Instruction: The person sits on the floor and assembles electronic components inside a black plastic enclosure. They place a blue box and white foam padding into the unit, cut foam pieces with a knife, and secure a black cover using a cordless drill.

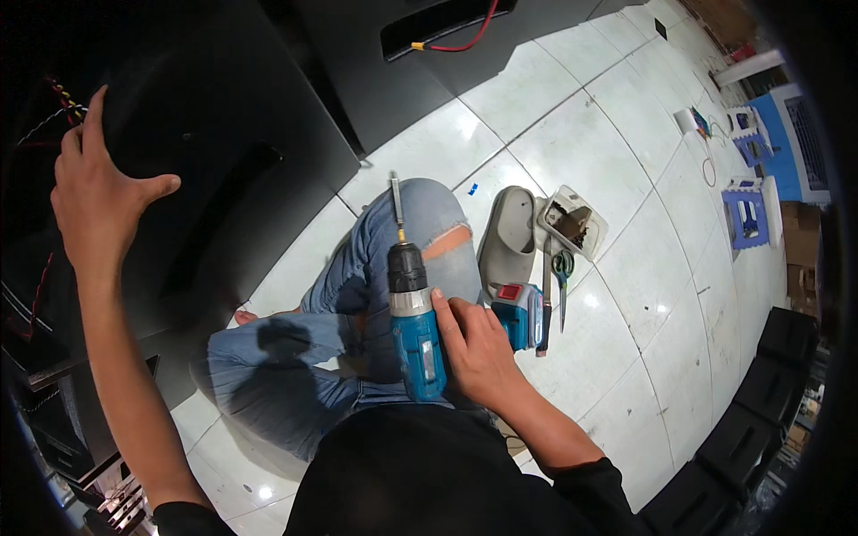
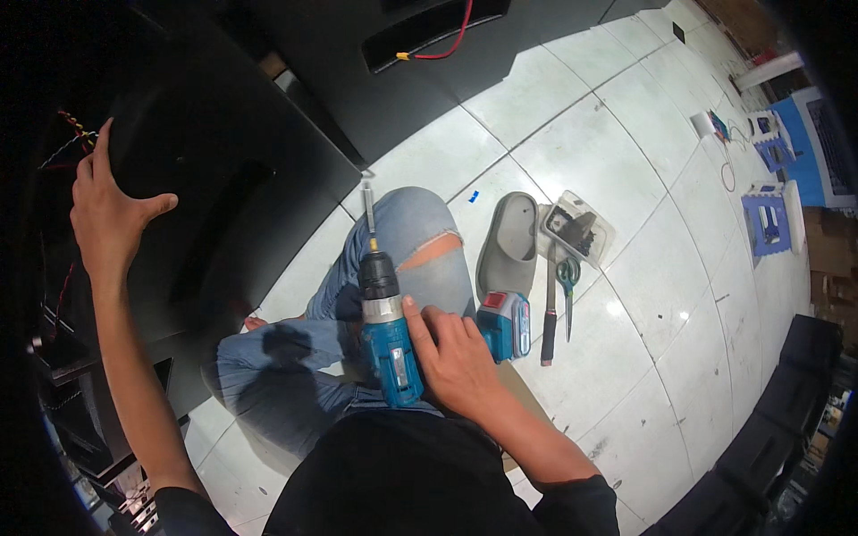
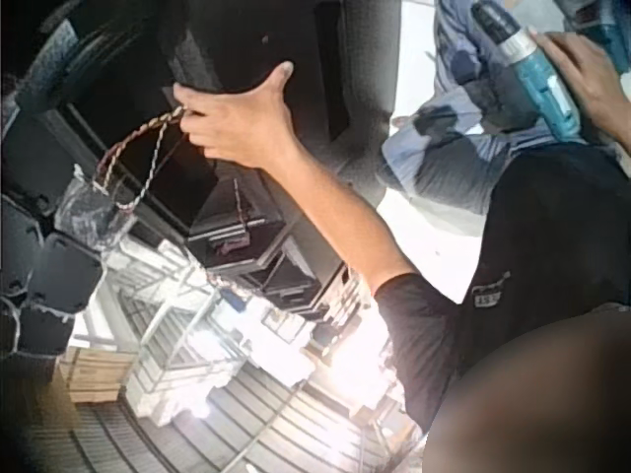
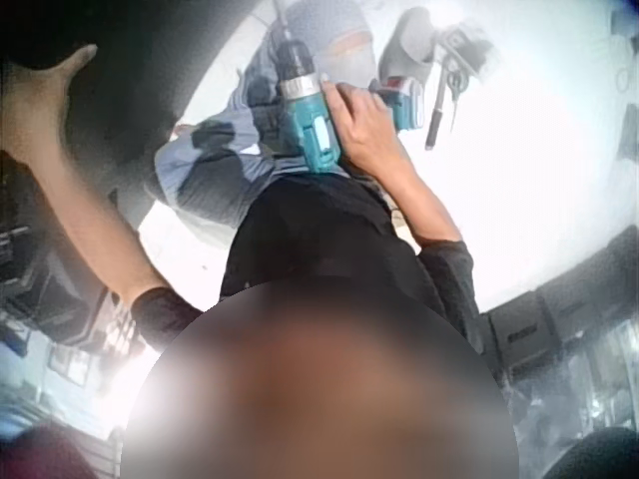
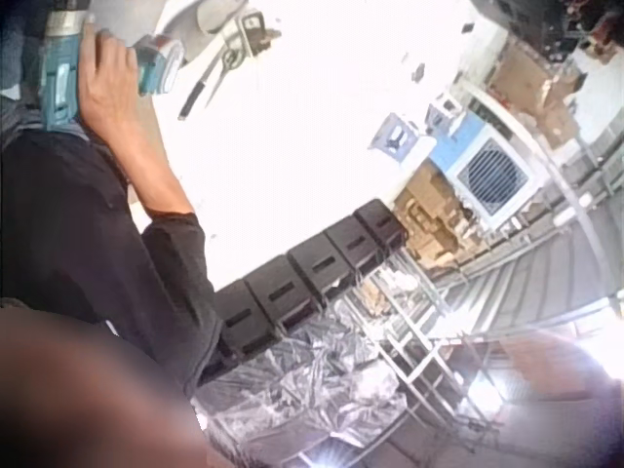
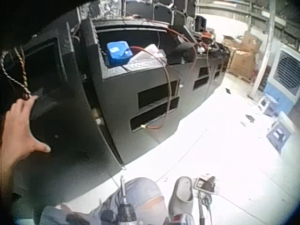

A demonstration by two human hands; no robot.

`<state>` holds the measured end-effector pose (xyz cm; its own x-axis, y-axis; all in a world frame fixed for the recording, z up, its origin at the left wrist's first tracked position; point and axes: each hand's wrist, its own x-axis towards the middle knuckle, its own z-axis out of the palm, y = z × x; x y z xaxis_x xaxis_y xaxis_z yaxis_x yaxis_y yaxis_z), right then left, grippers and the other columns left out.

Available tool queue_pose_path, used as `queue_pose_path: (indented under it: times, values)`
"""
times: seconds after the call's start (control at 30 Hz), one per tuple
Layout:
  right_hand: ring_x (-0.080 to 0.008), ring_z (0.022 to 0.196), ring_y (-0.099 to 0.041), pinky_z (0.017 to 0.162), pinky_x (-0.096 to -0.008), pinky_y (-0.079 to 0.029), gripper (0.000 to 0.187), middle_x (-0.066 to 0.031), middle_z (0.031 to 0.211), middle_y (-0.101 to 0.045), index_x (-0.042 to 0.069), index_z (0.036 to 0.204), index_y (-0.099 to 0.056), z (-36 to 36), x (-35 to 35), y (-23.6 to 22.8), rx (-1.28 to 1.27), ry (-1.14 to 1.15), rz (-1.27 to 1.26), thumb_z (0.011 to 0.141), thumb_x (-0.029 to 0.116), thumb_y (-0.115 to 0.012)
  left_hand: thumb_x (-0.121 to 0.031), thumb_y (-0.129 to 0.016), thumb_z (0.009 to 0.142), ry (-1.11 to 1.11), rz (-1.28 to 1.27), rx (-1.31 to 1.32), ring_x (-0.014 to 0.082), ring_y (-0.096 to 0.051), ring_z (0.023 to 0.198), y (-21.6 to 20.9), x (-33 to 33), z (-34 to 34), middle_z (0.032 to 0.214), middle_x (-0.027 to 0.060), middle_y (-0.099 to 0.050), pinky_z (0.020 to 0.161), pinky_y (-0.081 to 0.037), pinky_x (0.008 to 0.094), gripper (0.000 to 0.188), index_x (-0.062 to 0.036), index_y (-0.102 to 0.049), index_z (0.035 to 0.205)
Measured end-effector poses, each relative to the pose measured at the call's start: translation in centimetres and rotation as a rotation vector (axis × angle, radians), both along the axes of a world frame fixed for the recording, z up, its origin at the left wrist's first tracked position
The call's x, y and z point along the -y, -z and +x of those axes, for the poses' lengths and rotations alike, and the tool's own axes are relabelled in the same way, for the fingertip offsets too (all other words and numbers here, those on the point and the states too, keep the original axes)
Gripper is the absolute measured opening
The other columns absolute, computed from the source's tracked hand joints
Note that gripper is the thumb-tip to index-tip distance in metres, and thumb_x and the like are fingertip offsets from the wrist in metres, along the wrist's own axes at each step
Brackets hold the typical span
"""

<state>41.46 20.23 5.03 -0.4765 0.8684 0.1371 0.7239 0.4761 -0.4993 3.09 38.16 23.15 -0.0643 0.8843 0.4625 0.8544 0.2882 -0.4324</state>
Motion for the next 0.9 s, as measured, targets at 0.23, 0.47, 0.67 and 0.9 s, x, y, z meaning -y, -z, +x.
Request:
queue_pose_path:
  times: [0.23, 0.47, 0.67, 0.9]
  values:
    - [-0.0399, 0.107, -0.055, 0.100, -0.0443, -0.046, 0.080, -0.0249, 0.129, -0.051, -0.007, 0.158, -0.027, 1.5, 2.5, 1.9, 0.126, -0.069, -0.275, 0.087, 0.005, -0.060, -0.042, -0.098, 0.044, 0.027, 0.015, -0.037, 0.0323, -0.060, 0.129, 0.8, -1.4, -1.0, 0.142, 0.0140, -0.060, 0.104, -0.052, 0.0483, 0.130, -0.0310, -0.038, 0.159]
    - [-0.0357, 0.076, -0.074, 0.072, -0.0449, -0.059, 0.026, -0.0219, 0.085, -0.074, 0.004, 0.102, -0.077, 9.0, -9.5, 5.3, -0.143, 0.356, -0.529, 0.083, 0.022, -0.074, -0.041, -0.098, 0.044, -0.004, 0.012, -0.019, 0.0327, -0.060, 0.129, 0.0, -0.9, -0.9, 0.142, 0.0145, -0.060, 0.104, -0.053, 0.0491, 0.129, -0.0301, -0.039, 0.158]
    - [-0.0460, 0.087, -0.072, 0.080, -0.0511, -0.058, 0.018, -0.0286, 0.091, -0.072, -0.002, 0.091, -0.074, 15.7, -19.9, 22.7, 0.225, 0.761, -0.187, 0.086, 0.013, -0.065, -0.039, -0.098, 0.045, 0.050, -0.004, 0.054, 0.0333, -0.060, 0.128, 0.2, -1.2, 0.4, 0.139, 0.0153, -0.060, 0.104, -0.053, 0.0498, 0.127, -0.0295, -0.039, 0.158]
    - [-0.0507, 0.089, -0.070, 0.080, -0.0561, -0.058, 0.017, -0.0320, 0.090, -0.070, -0.005, 0.085, -0.070, 13.9, -21.4, 26.5, 0.296, 0.787, -0.160, 0.085, 0.008, -0.059, -0.041, -0.098, 0.048, 0.079, 0.053, 0.010, 0.0327, -0.062, 0.121, 0.0, -0.3, 0.3, 0.136, 0.0128, -0.062, 0.096, -0.054, 0.0479, 0.123, -0.0283, -0.042, 0.156]
